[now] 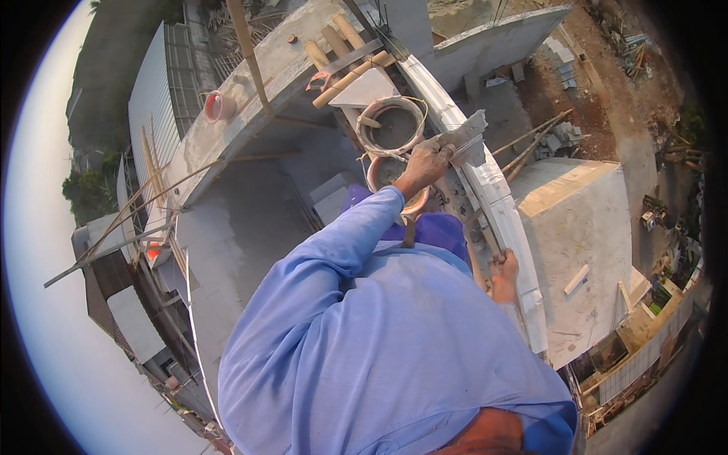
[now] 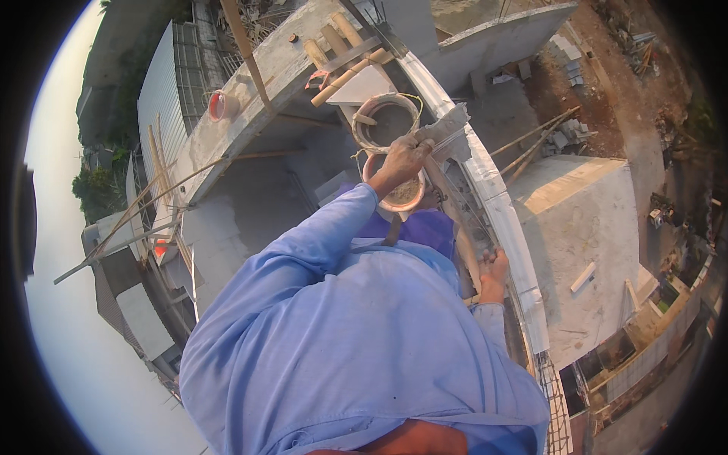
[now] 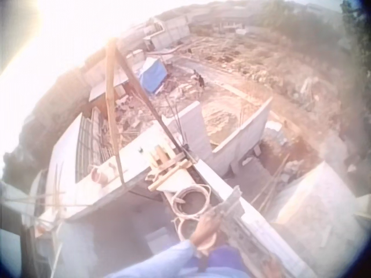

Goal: The person saws a wooden beam on a construction site using a hand saw while supporting the wood by hand and with their foot.

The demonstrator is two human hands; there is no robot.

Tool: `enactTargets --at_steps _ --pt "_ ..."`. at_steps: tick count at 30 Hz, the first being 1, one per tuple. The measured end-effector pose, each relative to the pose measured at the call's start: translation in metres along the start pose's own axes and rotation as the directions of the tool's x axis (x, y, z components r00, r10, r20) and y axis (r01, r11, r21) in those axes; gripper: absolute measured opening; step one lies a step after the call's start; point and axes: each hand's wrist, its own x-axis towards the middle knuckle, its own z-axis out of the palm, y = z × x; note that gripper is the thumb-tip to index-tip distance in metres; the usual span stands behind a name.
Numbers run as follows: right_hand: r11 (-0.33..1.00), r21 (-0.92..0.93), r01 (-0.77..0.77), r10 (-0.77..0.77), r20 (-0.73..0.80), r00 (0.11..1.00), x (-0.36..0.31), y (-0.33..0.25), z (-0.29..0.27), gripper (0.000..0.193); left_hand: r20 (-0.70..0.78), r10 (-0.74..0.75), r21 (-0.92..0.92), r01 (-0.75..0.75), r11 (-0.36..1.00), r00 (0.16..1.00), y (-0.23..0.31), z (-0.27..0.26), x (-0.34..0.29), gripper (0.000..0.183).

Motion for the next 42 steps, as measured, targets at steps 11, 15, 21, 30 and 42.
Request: enactTargets --at_steps 11,15,21,30,42 --pt "0.986 0.14 0.093 -0.113 0.138 0.984 0.03 0.023 0.045 0.017 0.542 -0.072 0.361 -0.155 0.919 0.837 -0.008 -0.05 0.037 0.03" --pt "0.964 0.242 0.106 -0.118 0.038 0.992 0.05 0.038 0.064 0.019 0.407 -0.083 0.079 0.055 0.995 0.909 -0.02 -0.044 0.061 0.026" --pt "0.922 0.315 0.225 -0.236 -0.005 0.972 0.063 0.059 0.08 0.021 0.582 -0.091 -0.52 0.457 0.722 0.808 -0.031 -0.031 0.101 0.025" --pt "0.938 0.279 0.207 -0.157 -0.191 0.969 0.034 0.062 0.151 0.018 0.814 0.108 0.488 -0.773 0.405 0.571 -0.097 -0.115 0.245 0.022" --pt "0.976 0.147 0.16 -0.153 -0.058 0.987 0.051 0.073 0.218 0.019 0.247 -0.391 -0.211 0.443 0.871 0.887 -0.124 -0.124 0.218 0.027"
